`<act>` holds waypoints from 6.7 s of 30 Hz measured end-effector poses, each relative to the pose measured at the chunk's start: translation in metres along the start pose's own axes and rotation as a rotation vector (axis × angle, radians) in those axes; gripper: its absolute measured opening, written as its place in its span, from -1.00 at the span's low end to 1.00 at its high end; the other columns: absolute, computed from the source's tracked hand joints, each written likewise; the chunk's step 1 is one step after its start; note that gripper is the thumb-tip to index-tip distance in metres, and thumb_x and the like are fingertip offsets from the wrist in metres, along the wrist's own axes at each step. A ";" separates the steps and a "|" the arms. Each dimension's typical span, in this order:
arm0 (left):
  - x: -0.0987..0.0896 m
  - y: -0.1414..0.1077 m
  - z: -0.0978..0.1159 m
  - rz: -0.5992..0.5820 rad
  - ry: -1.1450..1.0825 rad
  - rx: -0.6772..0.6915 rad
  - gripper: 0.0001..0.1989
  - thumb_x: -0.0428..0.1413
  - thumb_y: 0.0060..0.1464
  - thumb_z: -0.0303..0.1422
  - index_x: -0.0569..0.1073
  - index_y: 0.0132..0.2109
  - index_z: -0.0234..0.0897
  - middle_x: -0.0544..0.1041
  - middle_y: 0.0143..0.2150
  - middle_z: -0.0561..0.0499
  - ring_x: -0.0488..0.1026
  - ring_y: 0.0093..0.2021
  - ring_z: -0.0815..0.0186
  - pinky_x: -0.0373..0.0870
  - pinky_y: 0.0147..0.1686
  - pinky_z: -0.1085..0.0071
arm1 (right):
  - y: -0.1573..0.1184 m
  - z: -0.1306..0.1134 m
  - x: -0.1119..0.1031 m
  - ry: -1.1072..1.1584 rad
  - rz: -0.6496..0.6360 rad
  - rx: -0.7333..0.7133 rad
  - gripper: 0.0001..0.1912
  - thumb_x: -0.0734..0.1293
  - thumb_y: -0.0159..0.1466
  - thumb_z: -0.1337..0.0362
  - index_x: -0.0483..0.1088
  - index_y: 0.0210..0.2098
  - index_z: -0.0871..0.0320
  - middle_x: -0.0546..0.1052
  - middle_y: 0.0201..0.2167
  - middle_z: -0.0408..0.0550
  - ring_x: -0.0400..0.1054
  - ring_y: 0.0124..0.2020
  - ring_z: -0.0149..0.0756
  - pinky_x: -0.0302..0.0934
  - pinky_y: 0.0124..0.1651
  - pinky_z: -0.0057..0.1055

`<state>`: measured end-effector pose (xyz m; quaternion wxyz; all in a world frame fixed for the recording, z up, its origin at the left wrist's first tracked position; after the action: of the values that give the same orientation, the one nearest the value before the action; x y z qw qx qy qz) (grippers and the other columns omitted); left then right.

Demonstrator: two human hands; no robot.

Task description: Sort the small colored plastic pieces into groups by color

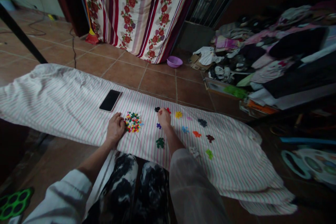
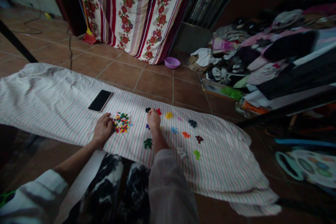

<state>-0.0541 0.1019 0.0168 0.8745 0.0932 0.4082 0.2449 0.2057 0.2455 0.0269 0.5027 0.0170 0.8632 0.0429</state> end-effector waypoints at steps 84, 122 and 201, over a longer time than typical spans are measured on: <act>0.000 -0.001 0.007 -0.007 0.006 -0.005 -0.70 -0.09 0.18 -0.30 0.51 -0.28 -0.28 0.52 0.12 -0.25 0.36 0.24 0.02 0.30 0.28 0.04 | 0.008 -0.029 -0.005 0.016 0.097 -0.189 -0.76 0.23 0.24 0.43 0.51 -0.23 0.10 0.60 -0.19 -0.04 0.38 -0.13 -0.23 0.16 0.05 -0.32; 0.001 0.001 0.001 0.010 -0.068 -0.025 -0.68 -0.15 0.19 -0.34 0.50 -0.27 -0.25 0.53 0.09 -0.19 0.38 0.22 0.08 0.30 0.27 0.05 | -0.038 -0.073 0.050 0.224 -0.084 -0.332 -0.42 0.12 0.14 0.58 0.52 0.03 0.13 0.53 0.06 0.03 0.35 0.15 -0.23 0.17 0.29 -0.22; -0.013 -0.024 -0.031 -0.314 0.368 0.559 -0.26 -0.20 0.30 0.01 0.30 0.27 -0.60 0.29 0.33 -0.45 0.14 0.40 -0.10 0.18 0.31 -0.03 | -0.157 -0.055 0.044 0.320 0.194 -0.395 -0.52 0.12 0.19 0.52 0.52 -0.04 0.15 0.56 -0.05 0.04 0.38 0.05 -0.21 0.26 0.22 -0.23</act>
<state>-0.0767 0.0730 -0.0036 0.7541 0.2190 0.6191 -0.0003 0.1381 0.0889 0.0018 0.3472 -0.0057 0.9008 0.2606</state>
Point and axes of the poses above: each hand's wrist, its own y-axis towards the middle knuckle, its own x-axis out of the palm, z = x × y, the point moved 5 cm from there along y, towards the middle knuckle
